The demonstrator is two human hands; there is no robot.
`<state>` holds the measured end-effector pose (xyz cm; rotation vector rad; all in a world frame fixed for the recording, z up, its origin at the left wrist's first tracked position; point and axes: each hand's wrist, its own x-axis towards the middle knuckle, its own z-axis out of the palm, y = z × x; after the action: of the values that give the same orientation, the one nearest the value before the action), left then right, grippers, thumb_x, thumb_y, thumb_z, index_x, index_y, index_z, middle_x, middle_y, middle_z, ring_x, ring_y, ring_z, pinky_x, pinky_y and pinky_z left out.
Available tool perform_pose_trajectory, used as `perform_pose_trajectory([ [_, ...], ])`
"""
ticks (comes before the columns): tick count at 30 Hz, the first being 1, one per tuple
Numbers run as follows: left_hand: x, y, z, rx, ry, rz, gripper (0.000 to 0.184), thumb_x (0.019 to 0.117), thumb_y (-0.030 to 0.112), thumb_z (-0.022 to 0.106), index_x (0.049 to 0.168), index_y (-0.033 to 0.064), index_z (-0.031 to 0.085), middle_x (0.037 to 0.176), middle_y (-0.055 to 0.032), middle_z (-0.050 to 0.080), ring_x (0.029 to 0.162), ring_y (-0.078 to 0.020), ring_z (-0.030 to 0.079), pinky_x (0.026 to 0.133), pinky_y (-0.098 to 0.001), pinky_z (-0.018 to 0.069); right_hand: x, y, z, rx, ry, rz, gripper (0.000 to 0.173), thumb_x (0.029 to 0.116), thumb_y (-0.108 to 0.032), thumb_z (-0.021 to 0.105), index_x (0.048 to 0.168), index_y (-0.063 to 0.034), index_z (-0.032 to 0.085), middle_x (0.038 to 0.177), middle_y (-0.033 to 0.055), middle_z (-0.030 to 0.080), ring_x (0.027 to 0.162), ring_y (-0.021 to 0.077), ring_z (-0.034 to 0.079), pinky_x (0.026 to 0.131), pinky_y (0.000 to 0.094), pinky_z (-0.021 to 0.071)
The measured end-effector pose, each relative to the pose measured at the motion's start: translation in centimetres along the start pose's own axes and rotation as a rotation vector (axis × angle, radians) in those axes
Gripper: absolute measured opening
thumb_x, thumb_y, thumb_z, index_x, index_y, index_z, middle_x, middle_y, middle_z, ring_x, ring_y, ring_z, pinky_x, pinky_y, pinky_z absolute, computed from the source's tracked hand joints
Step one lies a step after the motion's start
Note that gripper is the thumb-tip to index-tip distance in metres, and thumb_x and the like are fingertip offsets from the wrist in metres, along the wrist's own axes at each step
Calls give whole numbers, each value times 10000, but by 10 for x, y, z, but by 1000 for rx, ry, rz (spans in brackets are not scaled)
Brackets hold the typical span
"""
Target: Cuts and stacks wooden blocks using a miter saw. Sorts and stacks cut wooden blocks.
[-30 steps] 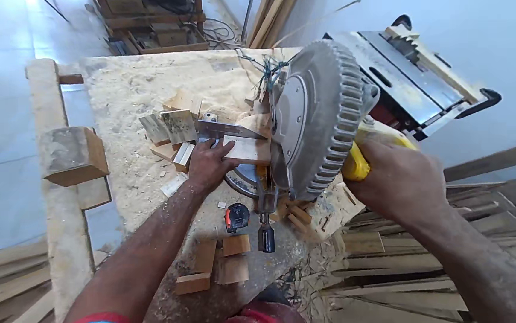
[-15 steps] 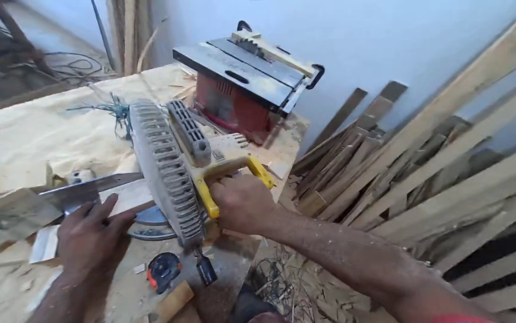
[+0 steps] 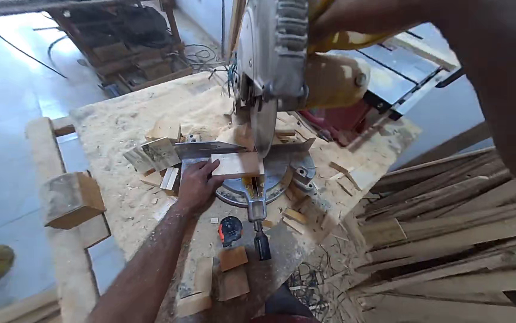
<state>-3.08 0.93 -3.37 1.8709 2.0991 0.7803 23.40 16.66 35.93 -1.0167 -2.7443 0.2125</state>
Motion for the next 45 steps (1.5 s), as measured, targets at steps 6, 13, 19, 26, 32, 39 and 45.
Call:
perform_pose_trajectory([
  [6, 17, 29, 23, 46, 11, 30, 501, 978, 470, 660, 1431, 263, 613, 1393, -109, 634, 1334, -313, 561, 1140, -532, 416, -12, -26, 0, -85, -109, 72, 134, 932, -278, 708, 873, -158, 696, 731, -37, 627, 665, 38, 592, 610, 283, 470],
  [13, 12, 20, 34, -102, 101, 60, 509, 958, 460, 688, 1407, 225, 636, 1378, -100, 648, 1307, -299, 582, 1148, -513, 409, -38, -50, 5, -366, -260, 294, 469, 880, -515, 735, 690, -117, 576, 634, 93, 545, 618, 263, 566, 549, 520, 426],
  [19, 17, 17, 36, -64, 138, 144, 465, 964, 509, 663, 1365, 272, 673, 1299, -95, 695, 1268, -293, 617, 1124, -507, 437, -48, -42, 21, -437, -138, 290, 382, 859, -466, 695, 756, -119, 573, 691, 134, 557, 684, 369, 594, 537, 600, 422],
  [26, 17, 16, 36, -92, 173, 272, 485, 990, 469, 645, 1350, 147, 674, 1278, -136, 698, 1211, -323, 649, 1070, -564, 473, -68, -46, 33, -405, -82, 288, 334, 893, -466, 642, 978, -144, 661, 860, 110, 648, 849, 347, 655, 642, 615, 476],
  [32, 15, 14, 35, -81, 173, 251, 474, 991, 451, 655, 1348, 139, 672, 1296, -133, 693, 1250, -316, 632, 1103, -548, 452, -75, -47, 45, -397, -61, 249, 220, 886, -367, 626, 970, -166, 654, 838, 69, 627, 810, 296, 647, 612, 553, 475],
  [39, 14, 16, 31, -76, 196, 248, 423, 968, 428, 695, 1299, 165, 707, 1233, -111, 722, 1265, -346, 603, 1118, -542, 427, -92, -53, 63, -429, -44, 276, 241, 849, -385, 651, 941, -162, 653, 838, 94, 649, 831, 345, 662, 623, 588, 468],
  [45, 19, 10, 29, -91, 158, 181, 392, 936, 448, 718, 1273, 250, 734, 1068, -180, 640, 1082, -367, 591, 974, -546, 472, -144, -43, 152, -454, 328, 131, 287, 912, -353, 583, 781, -98, 592, 673, 101, 594, 647, 335, 641, 512, 509, 470],
])
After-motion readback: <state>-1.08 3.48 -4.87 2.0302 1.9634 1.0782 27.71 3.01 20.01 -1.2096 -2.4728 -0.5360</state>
